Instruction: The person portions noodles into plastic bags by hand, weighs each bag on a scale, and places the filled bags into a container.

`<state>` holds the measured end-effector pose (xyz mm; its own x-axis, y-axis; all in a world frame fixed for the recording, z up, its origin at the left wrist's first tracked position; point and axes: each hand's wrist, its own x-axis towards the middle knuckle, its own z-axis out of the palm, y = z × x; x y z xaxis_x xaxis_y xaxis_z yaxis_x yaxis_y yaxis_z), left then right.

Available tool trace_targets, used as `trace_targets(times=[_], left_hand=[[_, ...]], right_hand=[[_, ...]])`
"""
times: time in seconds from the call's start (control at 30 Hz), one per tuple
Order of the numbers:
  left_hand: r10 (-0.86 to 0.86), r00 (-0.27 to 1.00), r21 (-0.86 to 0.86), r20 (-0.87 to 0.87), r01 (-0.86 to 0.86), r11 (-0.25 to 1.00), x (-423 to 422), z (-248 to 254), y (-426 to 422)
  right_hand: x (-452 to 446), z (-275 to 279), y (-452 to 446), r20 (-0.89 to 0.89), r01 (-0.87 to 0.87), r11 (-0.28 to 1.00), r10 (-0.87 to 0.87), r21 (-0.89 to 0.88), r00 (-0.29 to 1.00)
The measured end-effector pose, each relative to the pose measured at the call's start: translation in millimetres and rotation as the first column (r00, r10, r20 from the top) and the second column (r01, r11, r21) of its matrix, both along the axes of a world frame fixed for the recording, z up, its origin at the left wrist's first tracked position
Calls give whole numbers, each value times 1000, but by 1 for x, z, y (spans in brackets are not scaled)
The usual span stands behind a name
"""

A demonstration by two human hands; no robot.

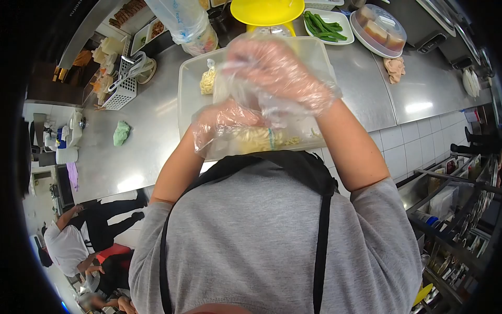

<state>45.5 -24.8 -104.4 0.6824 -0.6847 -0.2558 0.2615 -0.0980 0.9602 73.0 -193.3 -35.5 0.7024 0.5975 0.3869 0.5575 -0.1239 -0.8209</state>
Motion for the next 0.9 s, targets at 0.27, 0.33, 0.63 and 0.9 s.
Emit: trace_targets(times=[0.27, 0.33, 0.63, 0.9], left_hand=[[-61, 994, 3, 93, 61, 998, -1, 22, -6], [-6, 999, -33, -37, 5, 999, -4, 11, 1], [-20, 1000, 148, -20, 23, 989, 12, -23, -1], [81, 995, 163, -61, -71, 984, 17, -23, 6]], right_hand=[[30, -13, -30, 8, 333, 942, -333, 32, 943], [48, -14, -39, -172, 378, 853, -337, 360, 925], [156, 12, -63, 549, 780, 496, -557, -381, 623], [225, -47, -48, 662, 804, 309, -457, -508, 594]])
